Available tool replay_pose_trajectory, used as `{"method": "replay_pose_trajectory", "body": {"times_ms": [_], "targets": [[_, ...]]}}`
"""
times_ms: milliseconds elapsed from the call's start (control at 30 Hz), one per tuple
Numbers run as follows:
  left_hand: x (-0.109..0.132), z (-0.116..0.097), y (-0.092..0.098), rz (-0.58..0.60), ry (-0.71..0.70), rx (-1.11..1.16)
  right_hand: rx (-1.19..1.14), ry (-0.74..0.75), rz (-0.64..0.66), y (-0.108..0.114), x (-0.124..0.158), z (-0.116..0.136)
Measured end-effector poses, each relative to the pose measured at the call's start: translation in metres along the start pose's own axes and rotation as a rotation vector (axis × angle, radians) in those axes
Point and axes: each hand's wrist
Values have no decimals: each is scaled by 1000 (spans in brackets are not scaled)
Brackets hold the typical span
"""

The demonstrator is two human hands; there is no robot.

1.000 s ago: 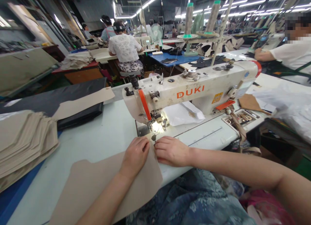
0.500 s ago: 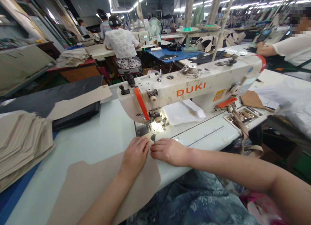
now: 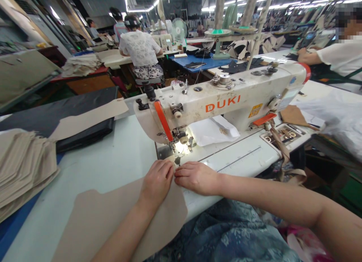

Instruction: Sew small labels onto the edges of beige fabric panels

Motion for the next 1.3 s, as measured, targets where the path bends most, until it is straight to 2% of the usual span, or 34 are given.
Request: {"method": "replay_pose_trajectory", "body": {"times_ms": [533, 1000, 1300], "targets": [[-2, 0, 0, -34, 15, 46, 25, -85, 4, 8, -6, 0], [-1, 1, 0, -29, 58, 135, 82, -86, -1, 9, -13, -5], [0, 2, 0, 4, 260, 235, 102, -65, 11, 11, -15, -7]]}}
Point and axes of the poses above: each hand's wrist, its own x-axis away from the middle knuckle, its own y-axis out of the back of the hand, z = x × y, and after that the axes turned 12 degrees about z, right-handed
